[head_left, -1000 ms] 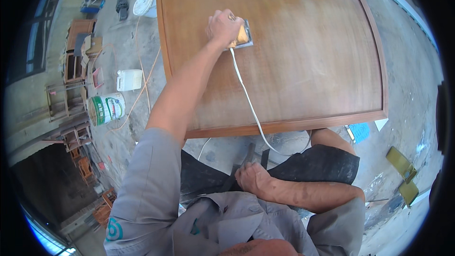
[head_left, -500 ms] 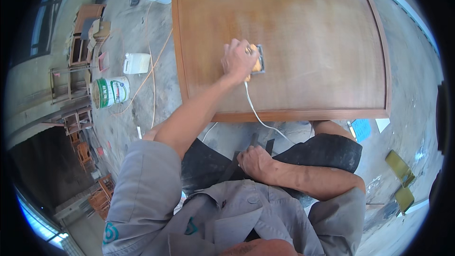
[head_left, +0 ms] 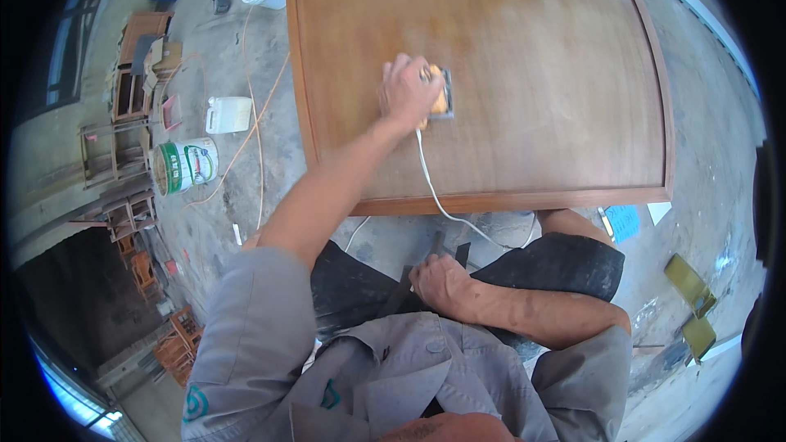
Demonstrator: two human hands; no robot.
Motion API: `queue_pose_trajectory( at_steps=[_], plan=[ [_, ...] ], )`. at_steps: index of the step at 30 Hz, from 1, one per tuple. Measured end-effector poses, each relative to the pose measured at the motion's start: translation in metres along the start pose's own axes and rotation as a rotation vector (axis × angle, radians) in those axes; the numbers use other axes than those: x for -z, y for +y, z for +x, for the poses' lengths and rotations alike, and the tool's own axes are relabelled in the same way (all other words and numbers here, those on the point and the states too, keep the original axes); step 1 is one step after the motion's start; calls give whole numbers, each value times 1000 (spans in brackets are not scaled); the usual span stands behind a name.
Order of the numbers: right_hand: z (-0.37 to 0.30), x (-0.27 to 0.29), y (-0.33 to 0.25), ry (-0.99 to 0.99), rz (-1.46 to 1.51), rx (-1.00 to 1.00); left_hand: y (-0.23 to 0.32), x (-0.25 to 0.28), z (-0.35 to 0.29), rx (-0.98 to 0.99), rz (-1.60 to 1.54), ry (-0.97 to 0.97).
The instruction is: The person uses an electric sander to smooth the surface of a large wooden panel. They move the sander across the panel in a systematic manner, covering different areas to even out the finish.
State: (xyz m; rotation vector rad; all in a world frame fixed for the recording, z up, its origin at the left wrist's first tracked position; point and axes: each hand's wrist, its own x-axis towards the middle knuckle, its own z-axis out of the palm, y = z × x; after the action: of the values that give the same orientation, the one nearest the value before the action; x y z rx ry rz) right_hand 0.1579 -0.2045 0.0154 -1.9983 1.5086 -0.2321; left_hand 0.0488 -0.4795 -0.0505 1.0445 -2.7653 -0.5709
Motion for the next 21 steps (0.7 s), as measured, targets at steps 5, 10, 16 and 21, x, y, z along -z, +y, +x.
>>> queue_pose_trajectory(
  at_steps=[5, 10, 16, 21],
  plan=[
    [2, -11, 5, -18, 39, -28, 0, 7, 51, 75, 40, 2],
    [2, -13, 7, 6, 77, -88, 1, -1, 7, 63, 49, -30],
    [-1, -15, 0, 17, 41, -16, 14, -1, -83, 72, 22, -23],
    [-1, -13, -4, -32, 96, 33, 20, -7, -116, 55, 3, -42]
  ],
)
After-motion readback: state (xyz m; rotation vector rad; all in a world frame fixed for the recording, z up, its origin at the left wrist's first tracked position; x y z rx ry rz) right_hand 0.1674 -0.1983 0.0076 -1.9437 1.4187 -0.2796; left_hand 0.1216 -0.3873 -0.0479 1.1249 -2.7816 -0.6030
